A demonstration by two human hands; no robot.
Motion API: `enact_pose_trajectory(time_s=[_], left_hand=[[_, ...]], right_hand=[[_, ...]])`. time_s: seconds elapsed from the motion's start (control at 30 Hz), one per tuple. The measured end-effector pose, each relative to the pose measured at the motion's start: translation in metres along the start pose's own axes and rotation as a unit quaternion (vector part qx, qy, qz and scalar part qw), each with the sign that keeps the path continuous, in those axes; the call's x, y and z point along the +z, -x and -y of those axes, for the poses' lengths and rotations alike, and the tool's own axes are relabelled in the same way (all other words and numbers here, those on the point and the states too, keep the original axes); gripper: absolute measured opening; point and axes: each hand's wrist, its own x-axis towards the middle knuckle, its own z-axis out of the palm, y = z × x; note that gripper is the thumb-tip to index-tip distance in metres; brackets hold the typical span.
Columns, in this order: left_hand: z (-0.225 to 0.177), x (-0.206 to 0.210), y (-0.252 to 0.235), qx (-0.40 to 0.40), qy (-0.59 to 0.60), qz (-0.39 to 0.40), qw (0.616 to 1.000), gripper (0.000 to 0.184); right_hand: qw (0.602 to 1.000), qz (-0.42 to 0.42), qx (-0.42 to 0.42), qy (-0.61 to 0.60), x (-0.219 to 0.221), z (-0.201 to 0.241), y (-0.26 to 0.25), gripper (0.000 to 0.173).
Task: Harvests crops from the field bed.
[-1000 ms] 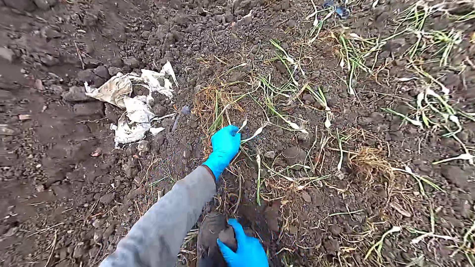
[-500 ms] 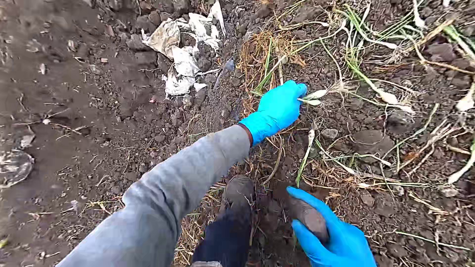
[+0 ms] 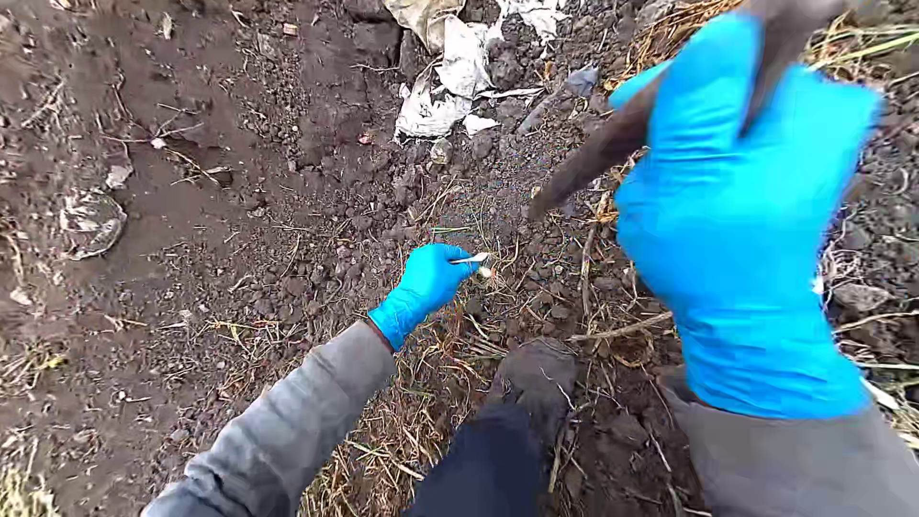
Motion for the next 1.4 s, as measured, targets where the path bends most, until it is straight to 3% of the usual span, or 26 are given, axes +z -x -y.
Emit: enact_pose_trajectory(time_s=[0.07,0.1,0.17,0.23,0.27,0.37,0.43,0.47,0.6,0.67,0.7,0.77,0.83,0.9,0.97,1.0,1.07,1.17,1.23,1.27,1.33,1.4], left_hand=[[-0.029,-0.006,-0.022,0.052,-0.059,-0.021,0.997,0.019],[-0.044,0.003,-0.034,0.077,-0.093,-0.010,0.993,0.019],[-0.063,0.043,-0.062,0.105,-0.167,0.057,0.979,0.023],[-0.051,0.115,-0.060,0.106,-0.193,0.150,0.964,0.021],[-0.048,0.132,-0.059,0.104,-0.188,0.166,0.962,0.022],[-0.040,0.106,-0.063,0.118,-0.133,0.150,0.973,0.034],[-0.033,0.068,-0.050,0.116,-0.124,0.136,0.976,0.040],[-0.031,0.051,-0.043,0.113,-0.122,0.123,0.978,0.041],[-0.022,0.023,0.004,0.129,-0.120,0.092,0.980,0.033],[-0.026,0.015,0.021,0.154,-0.100,0.034,0.982,0.025],[-0.034,0.009,0.025,0.167,-0.096,-0.001,0.981,0.023],[-0.061,0.000,0.025,0.199,-0.108,-0.083,0.971,0.020],[-0.089,0.018,0.021,0.213,-0.137,-0.091,0.963,0.018],[-0.102,0.070,-0.001,0.222,-0.205,0.021,0.953,0.013],[-0.087,0.135,-0.012,0.207,-0.266,0.158,0.928,0.014],[-0.082,0.147,-0.011,0.203,-0.277,0.183,0.921,0.017],[-0.094,0.124,-0.014,0.207,-0.278,0.149,0.926,0.027],[-0.112,0.078,0.023,0.246,-0.302,0.008,0.921,0.030],[-0.144,0.083,0.051,0.331,-0.240,-0.105,0.906,0.029],[-0.168,0.099,0.064,0.368,-0.208,-0.118,0.899,0.033],[-0.220,0.141,0.075,0.370,-0.210,-0.021,0.905,0.048],[-0.239,0.180,0.065,0.328,-0.251,0.062,0.909,0.042]], right_hand=[[0.997,0.015,0.030,0.065,0.074,-0.034,-0.007,0.051],[0.992,0.070,0.062,0.086,0.078,-0.047,-0.003,0.058],[0.986,0.109,0.082,0.096,0.048,-0.046,0.007,0.060],[0.991,0.064,0.086,0.085,-0.001,-0.034,0.051,0.049],[0.992,0.034,0.077,0.097,-0.019,-0.033,0.073,0.046],[0.978,0.066,0.099,0.170,-0.032,-0.069,0.117,0.061],[0.965,0.125,0.157,0.169,-0.034,-0.076,0.114,0.060],[0.969,0.117,0.149,0.159,-0.040,-0.062,0.104,0.055],[0.999,-0.023,-0.044,-0.022,-0.077,0.052,0.075,0.031],[0.990,-0.050,-0.122,-0.052,-0.066,0.075,0.045,0.027],[0.992,-0.037,-0.119,-0.009,-0.048,0.064,0.030,0.029],[0.995,0.048,-0.018,0.090,0.008,-0.001,0.013,0.043],[0.984,0.114,0.063,0.120,0.041,-0.073,0.030,0.050],[0.988,0.087,0.082,0.100,0.017,-0.079,0.048,0.046],[0.998,0.014,0.055,0.037,-0.035,-0.052,0.102,0.040],[0.999,-0.015,0.032,-0.008,-0.059,-0.039,0.132,0.040],[1.000,-0.007,0.000,-0.003,-0.093,-0.036,0.174,0.048],[0.986,0.021,0.116,0.115,-0.075,-0.095,0.227,0.053],[0.974,0.035,0.202,0.095,-0.065,-0.125,0.238,0.054],[0.973,0.018,0.217,0.076,-0.072,-0.121,0.235,0.053],[0.977,-0.065,0.204,0.007,-0.099,-0.091,0.225,0.045],[0.979,-0.117,0.112,-0.124,-0.146,-0.064,0.229,0.042]])
